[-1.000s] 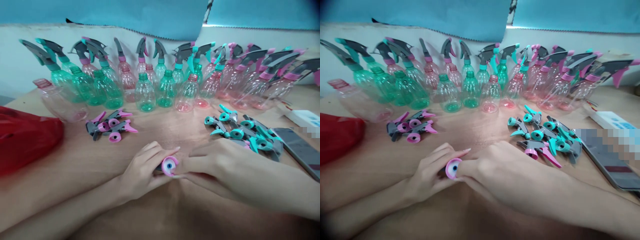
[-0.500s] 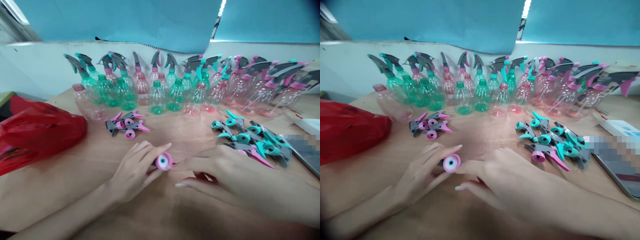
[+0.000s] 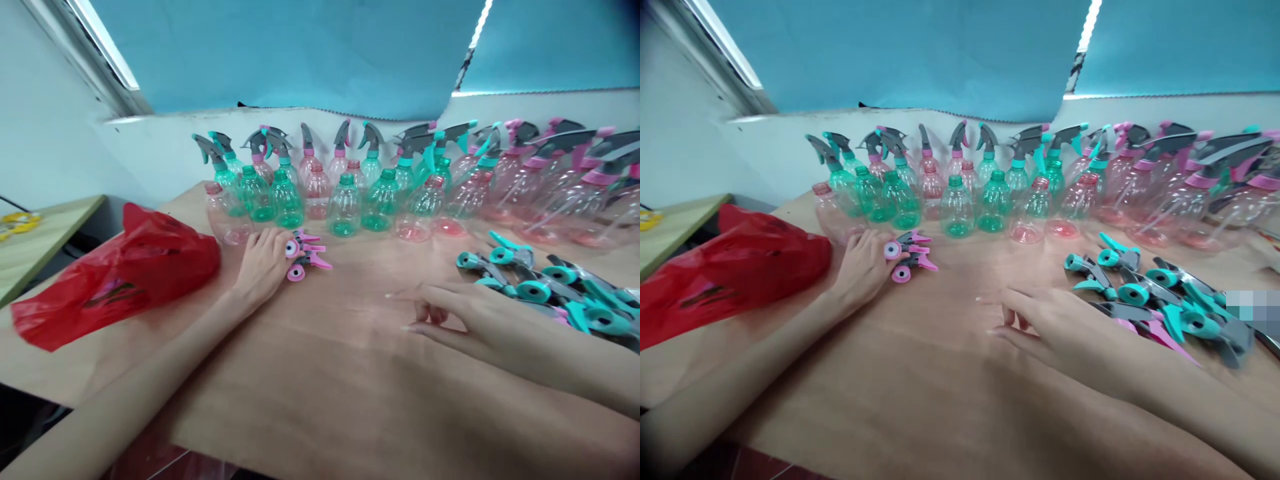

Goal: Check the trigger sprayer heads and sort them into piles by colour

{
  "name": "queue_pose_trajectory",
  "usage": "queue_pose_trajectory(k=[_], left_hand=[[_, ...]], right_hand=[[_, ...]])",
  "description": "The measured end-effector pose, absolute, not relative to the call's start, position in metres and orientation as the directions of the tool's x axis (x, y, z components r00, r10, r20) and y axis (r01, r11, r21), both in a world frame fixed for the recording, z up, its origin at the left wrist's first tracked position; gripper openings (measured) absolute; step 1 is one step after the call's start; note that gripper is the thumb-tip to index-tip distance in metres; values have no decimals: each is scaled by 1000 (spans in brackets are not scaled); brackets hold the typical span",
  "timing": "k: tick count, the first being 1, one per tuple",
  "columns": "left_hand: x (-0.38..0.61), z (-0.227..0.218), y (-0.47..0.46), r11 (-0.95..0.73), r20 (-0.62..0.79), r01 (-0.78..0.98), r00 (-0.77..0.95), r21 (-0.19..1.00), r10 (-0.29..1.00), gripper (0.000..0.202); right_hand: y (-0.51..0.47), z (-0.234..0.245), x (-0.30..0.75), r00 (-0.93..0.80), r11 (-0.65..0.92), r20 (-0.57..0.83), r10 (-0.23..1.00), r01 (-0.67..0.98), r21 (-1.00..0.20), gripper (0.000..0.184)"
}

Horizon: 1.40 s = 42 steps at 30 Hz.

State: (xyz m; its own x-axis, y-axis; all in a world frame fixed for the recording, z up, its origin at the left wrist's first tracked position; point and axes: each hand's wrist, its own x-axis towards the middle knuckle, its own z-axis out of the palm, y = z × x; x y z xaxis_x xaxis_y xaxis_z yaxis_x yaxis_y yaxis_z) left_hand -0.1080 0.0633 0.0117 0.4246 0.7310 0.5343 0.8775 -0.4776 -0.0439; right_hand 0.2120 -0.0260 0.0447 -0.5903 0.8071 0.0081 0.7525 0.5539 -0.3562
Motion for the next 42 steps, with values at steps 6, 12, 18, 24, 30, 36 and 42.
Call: queue_pose_trajectory(k=[6,12,18,24,30,36,42], left_hand=[[-114,17,44,-563,388,821,552,-97,738,45],[-98,31,41,-677,419,732,638,-72,646,42],[-23,33,31,-812,410,583,747,-26,524,29],[38,18,31,-858,287,491,809,152,514,24],[62,12,43,-736,235,537,717,413,656,21],[65,14,45,-485,134,517,574,706,808,40],[53,21,30,-178,-8,197,691,964,723,77]], right_hand=[[-19,38,244,-546,492,-45,836,784,-379,36],[-22,43,285,-424,411,25,905,860,-302,28],[13,38,323,-279,291,92,956,940,-176,30],[53,25,326,-274,275,20,961,955,-111,32],[65,20,317,-267,266,19,963,947,-180,29],[41,33,302,-435,479,205,877,760,-440,25],[-6,40,268,-566,531,251,785,407,-743,24]])
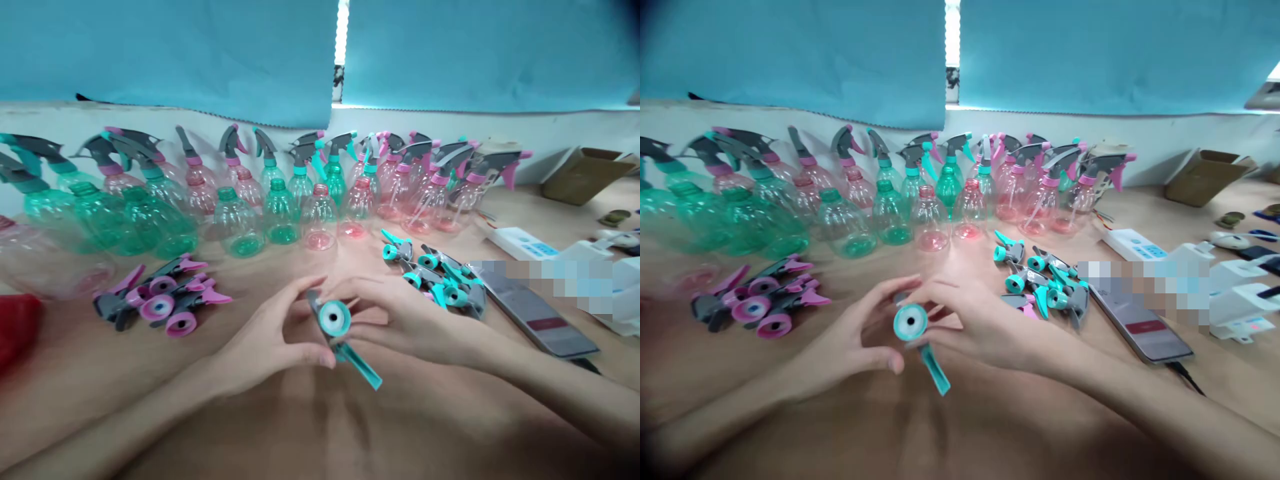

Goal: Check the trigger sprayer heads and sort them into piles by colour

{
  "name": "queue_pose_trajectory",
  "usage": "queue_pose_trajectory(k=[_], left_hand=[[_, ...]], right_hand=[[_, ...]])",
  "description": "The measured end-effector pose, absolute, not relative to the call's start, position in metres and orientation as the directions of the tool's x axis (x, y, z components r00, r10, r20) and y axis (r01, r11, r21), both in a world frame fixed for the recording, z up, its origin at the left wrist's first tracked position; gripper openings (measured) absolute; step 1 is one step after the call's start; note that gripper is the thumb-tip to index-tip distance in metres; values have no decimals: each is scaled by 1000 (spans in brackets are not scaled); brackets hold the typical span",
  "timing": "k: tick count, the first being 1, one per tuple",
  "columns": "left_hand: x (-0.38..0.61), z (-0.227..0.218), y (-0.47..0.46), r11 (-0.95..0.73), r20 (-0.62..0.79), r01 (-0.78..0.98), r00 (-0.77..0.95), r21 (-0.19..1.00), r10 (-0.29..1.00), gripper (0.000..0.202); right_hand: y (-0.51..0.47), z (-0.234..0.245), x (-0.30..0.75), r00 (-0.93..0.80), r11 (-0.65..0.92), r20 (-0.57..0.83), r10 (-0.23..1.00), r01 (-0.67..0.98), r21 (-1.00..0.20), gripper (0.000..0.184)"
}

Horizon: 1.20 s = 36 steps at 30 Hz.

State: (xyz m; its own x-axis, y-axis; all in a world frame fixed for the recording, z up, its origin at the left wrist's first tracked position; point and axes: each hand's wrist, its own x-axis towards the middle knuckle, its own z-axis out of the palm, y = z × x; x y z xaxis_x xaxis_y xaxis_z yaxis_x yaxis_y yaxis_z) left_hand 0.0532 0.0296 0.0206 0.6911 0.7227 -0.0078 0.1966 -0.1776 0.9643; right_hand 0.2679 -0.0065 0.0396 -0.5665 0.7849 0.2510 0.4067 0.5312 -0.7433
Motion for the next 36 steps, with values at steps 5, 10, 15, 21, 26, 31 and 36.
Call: queue_pose_trajectory(k=[5,10,15,21,26,31,36], left_hand=[[43,14,14,118,-146,87,668,989,729,36],[33,2,10,62,-102,89,565,994,819,21],[28,-3,8,-207,102,143,528,968,843,28],[29,-1,6,-314,209,120,520,942,828,31],[29,-2,5,-337,233,103,535,936,812,32],[29,0,6,-249,147,111,556,962,818,29],[30,3,6,-177,67,127,600,976,797,24]], right_hand=[[-16,33,244,-565,434,207,799,302,-849,24],[-7,47,245,-633,557,151,759,512,-654,24],[-1,70,249,-743,584,122,658,401,-706,31],[3,72,245,-753,572,185,631,292,-766,31],[10,70,236,-745,595,180,642,335,-731,42],[14,64,230,-743,509,113,660,331,-794,44],[16,60,235,-710,299,-17,704,318,-900,50]])
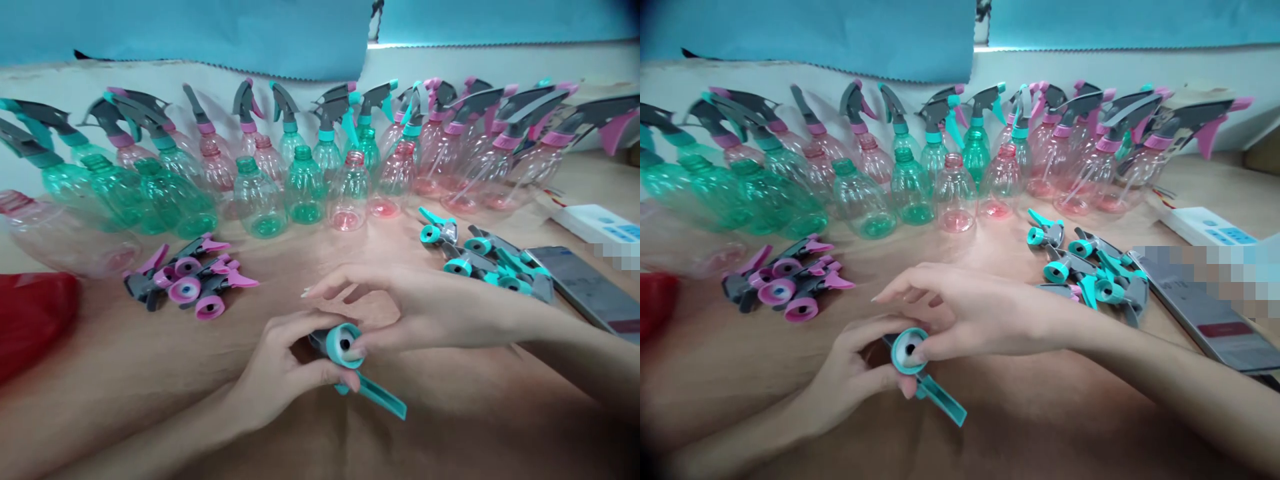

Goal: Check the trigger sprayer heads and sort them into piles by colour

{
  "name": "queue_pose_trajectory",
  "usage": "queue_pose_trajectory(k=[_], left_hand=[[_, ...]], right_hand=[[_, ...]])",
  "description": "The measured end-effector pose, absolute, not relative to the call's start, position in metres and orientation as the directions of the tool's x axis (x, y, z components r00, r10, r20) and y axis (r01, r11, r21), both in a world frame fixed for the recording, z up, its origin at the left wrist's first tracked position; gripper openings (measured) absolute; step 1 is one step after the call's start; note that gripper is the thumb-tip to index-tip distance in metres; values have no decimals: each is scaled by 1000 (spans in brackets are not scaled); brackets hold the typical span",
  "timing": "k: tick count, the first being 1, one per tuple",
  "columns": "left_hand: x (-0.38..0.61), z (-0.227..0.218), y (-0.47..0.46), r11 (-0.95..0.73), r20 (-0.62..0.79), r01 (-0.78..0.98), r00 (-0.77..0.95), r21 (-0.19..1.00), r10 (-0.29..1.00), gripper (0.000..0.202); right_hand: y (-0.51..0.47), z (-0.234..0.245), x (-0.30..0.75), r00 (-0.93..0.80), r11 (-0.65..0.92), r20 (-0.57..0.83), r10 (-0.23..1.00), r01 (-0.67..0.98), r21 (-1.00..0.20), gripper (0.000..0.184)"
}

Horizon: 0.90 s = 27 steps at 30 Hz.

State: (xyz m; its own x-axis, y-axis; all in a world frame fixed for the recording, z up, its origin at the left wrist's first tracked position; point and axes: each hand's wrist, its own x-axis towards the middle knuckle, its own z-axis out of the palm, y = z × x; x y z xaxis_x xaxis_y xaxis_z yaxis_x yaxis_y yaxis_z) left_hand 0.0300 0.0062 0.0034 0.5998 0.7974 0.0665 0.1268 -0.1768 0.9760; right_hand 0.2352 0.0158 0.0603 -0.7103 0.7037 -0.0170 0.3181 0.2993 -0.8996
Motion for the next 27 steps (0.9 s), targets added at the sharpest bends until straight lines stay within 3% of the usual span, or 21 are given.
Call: queue_pose_trajectory(k=[8,16,22,27], left_hand=[[32,9,6,-98,-20,132,686,986,727,19],[28,5,6,-286,94,200,643,937,760,14],[27,3,6,-368,167,225,605,902,779,22],[28,4,5,-446,227,239,605,863,763,26]], right_hand=[[11,62,232,-676,238,-1,737,261,-936,43],[2,41,223,-664,-150,-118,739,9,-989,53],[-4,38,217,-580,-150,-133,803,20,-989,52],[-9,50,215,-570,40,-37,821,123,-992,51]])
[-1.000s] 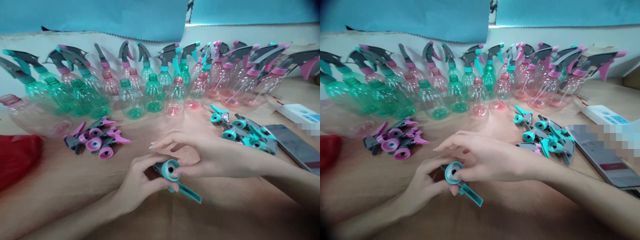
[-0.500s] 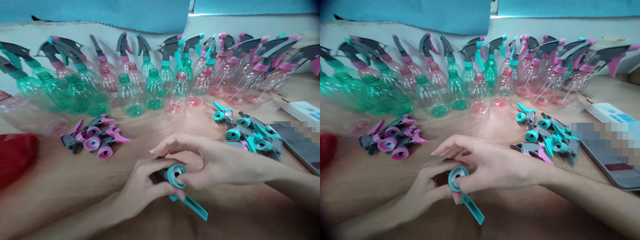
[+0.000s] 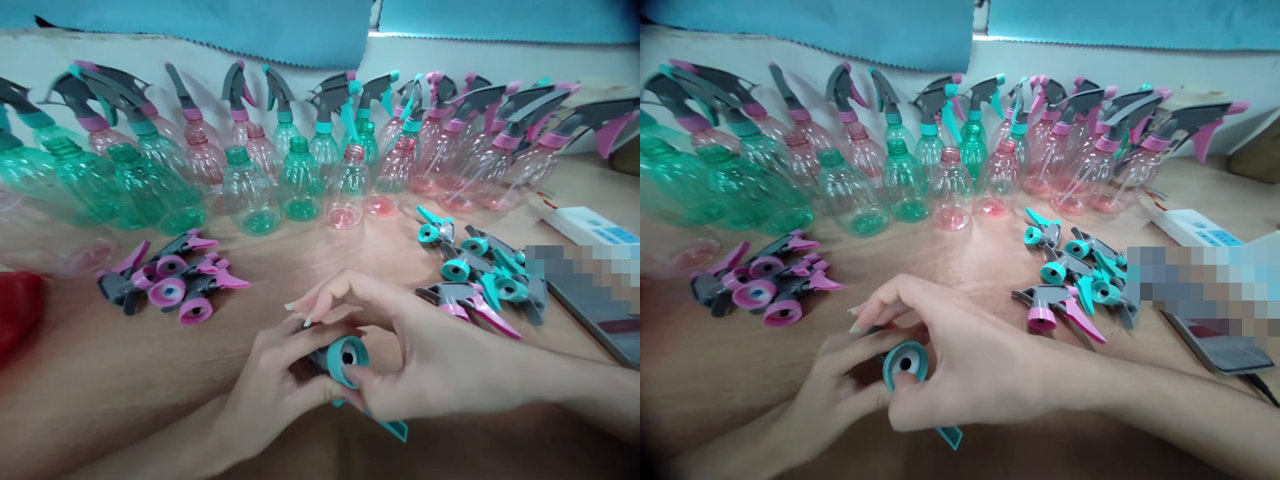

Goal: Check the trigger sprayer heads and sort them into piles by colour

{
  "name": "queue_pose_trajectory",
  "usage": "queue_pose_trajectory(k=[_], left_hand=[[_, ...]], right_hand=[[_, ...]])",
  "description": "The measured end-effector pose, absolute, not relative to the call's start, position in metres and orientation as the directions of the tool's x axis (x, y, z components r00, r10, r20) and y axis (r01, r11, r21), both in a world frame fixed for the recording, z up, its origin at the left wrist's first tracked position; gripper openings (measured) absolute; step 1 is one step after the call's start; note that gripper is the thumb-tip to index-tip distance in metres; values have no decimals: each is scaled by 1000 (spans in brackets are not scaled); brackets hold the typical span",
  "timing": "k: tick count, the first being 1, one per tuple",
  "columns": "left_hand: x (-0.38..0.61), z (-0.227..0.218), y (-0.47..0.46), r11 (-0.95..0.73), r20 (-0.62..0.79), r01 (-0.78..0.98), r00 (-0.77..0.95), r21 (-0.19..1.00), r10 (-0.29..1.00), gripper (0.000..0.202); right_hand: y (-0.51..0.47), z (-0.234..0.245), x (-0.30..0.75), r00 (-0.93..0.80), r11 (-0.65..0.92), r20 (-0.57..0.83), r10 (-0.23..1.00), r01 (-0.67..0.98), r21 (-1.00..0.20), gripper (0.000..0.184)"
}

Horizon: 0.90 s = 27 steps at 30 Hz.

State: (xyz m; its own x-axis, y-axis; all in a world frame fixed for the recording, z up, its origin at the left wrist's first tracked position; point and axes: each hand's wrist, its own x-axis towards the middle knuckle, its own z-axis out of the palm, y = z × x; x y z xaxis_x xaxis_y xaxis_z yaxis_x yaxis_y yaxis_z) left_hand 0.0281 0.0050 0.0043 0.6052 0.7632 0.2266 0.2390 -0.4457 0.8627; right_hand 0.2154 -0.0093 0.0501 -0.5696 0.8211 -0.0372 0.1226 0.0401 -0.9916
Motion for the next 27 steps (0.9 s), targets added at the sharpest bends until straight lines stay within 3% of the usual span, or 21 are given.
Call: queue_pose_trajectory(k=[7,14,18,22,24,27], left_hand=[[29,5,5,-420,180,270,617,866,767,14],[28,6,3,-511,241,343,591,789,769,17],[26,3,3,-561,300,352,574,750,762,26],[27,2,3,-605,344,340,582,720,736,29],[27,2,3,-590,320,354,585,726,745,29],[27,1,3,-582,302,368,589,725,749,26]], right_hand=[[-12,60,217,-570,221,47,821,239,-945,49],[-15,60,214,-537,218,43,843,268,-938,47],[-13,49,213,-516,68,-16,857,145,-987,46],[-8,46,216,-605,-108,-99,790,22,-994,49],[-7,50,217,-589,-7,-69,805,108,-994,49],[-10,54,216,-564,268,77,822,265,-926,49]])
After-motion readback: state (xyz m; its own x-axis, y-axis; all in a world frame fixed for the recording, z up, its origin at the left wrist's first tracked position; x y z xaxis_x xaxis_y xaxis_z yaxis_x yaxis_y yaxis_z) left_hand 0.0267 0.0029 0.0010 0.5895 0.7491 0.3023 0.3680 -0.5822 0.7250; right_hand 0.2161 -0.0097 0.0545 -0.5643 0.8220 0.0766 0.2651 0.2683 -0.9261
